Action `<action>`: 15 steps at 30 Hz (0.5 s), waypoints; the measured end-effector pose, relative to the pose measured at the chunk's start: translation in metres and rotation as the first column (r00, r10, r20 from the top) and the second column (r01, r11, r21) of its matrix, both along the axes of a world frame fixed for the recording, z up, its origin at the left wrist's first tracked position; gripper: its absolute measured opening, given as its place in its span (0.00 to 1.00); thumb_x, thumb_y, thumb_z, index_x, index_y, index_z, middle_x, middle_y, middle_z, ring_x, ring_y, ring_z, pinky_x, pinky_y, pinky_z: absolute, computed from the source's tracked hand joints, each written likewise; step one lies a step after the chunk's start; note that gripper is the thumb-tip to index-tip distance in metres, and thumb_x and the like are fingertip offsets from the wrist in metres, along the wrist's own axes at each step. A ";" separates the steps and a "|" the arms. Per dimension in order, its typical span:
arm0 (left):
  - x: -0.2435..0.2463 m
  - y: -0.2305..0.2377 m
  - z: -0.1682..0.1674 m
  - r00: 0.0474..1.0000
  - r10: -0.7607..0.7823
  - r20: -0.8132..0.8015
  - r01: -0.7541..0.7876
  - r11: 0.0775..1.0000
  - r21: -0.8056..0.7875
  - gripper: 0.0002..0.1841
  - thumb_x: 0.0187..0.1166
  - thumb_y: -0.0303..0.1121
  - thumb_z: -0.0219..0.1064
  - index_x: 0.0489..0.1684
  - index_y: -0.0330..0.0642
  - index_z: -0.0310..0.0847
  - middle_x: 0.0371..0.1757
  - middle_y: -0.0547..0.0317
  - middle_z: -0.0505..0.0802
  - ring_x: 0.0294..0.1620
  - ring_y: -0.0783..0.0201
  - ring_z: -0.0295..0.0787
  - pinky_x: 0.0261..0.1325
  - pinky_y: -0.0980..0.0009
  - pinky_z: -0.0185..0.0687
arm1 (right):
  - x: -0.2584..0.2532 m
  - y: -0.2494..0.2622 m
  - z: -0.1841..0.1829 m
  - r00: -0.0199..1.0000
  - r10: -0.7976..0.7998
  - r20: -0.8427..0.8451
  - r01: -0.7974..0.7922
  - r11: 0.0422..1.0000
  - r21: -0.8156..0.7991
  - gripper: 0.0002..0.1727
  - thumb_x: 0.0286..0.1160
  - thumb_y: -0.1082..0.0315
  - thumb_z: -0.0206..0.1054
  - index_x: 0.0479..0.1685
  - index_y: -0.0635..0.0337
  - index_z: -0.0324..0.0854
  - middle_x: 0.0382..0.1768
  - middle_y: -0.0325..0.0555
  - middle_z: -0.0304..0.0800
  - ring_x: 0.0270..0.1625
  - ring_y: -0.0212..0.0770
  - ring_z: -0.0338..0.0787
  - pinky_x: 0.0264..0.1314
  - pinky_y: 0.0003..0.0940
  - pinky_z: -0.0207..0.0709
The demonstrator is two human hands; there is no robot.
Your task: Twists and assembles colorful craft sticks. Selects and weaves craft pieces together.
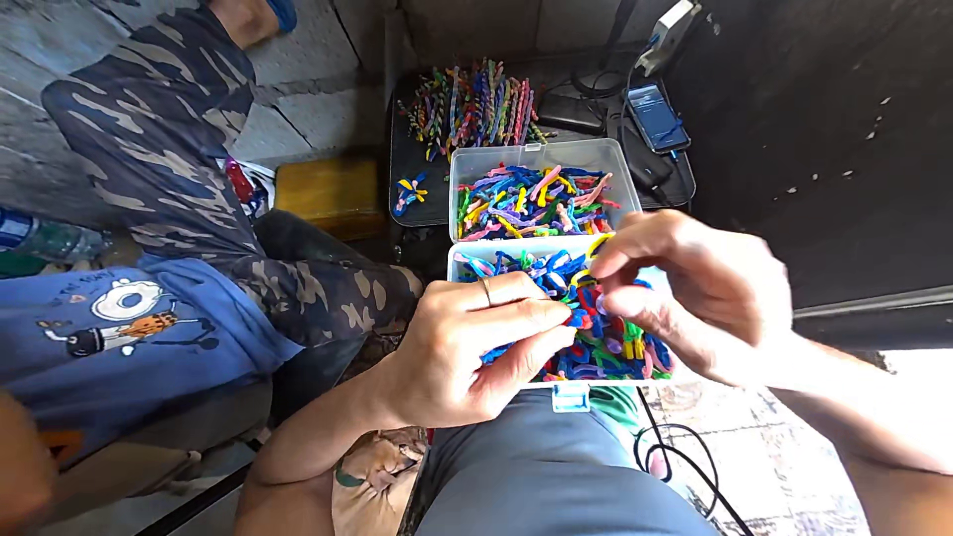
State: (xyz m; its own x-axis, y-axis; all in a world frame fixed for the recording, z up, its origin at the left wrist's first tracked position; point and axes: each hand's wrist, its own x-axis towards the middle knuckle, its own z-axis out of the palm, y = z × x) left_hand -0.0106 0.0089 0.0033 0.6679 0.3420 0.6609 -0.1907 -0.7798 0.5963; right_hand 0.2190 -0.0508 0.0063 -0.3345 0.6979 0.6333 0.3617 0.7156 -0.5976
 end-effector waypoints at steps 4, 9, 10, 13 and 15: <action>0.001 0.000 0.005 0.990 -0.137 0.018 0.138 0.963 -0.232 0.13 0.87 0.28 0.58 0.37 0.29 0.86 0.37 0.63 0.89 0.40 0.87 0.79 0.43 0.92 0.74 | 0.004 -0.007 0.005 0.965 -0.149 0.215 0.042 0.900 0.434 0.07 0.86 0.65 0.64 0.47 0.59 0.80 0.42 0.46 0.79 0.47 0.37 0.82 0.51 0.26 0.75; 0.003 -0.003 0.006 0.953 -0.295 0.069 0.293 0.840 -0.456 0.15 0.91 0.31 0.56 0.34 0.33 0.82 0.37 0.68 0.88 0.42 0.86 0.81 0.46 0.89 0.78 | -0.001 -0.011 0.006 0.907 -0.259 0.334 -0.002 0.787 0.617 0.06 0.83 0.74 0.65 0.52 0.66 0.80 0.37 0.51 0.85 0.37 0.43 0.82 0.42 0.33 0.75; 0.004 -0.003 0.006 0.940 -0.329 0.093 0.329 0.791 -0.516 0.15 0.91 0.32 0.55 0.35 0.34 0.83 0.36 0.69 0.88 0.42 0.86 0.82 0.46 0.89 0.78 | -0.001 -0.012 0.006 0.892 -0.286 0.351 -0.010 0.764 0.646 0.06 0.83 0.76 0.63 0.52 0.67 0.80 0.38 0.51 0.86 0.37 0.43 0.83 0.44 0.33 0.75; 0.003 -0.005 0.008 0.891 -0.423 0.163 0.409 0.597 -0.690 0.15 0.91 0.32 0.55 0.35 0.37 0.85 0.34 0.74 0.88 0.40 0.88 0.81 0.46 0.90 0.76 | 0.001 -0.015 0.005 0.831 -0.388 0.398 -0.017 0.698 0.716 0.11 0.85 0.78 0.59 0.59 0.68 0.79 0.37 0.49 0.84 0.37 0.41 0.80 0.50 0.34 0.73; 0.002 -0.006 0.010 0.859 -0.474 0.193 0.430 0.464 -0.774 0.15 0.91 0.32 0.55 0.35 0.40 0.85 0.32 0.77 0.88 0.37 0.91 0.79 0.41 0.93 0.72 | 0.001 -0.019 0.002 0.797 -0.465 0.386 0.018 0.657 0.754 0.11 0.84 0.77 0.60 0.60 0.67 0.81 0.36 0.48 0.86 0.34 0.40 0.79 0.52 0.34 0.72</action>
State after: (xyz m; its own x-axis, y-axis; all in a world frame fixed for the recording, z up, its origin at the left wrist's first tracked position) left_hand -0.0086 0.0033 0.0130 0.9045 0.3363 0.2624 -0.3338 0.1751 0.9262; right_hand 0.2199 -0.0702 0.0082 -0.6365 0.2382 0.7336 0.6619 0.6569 0.3610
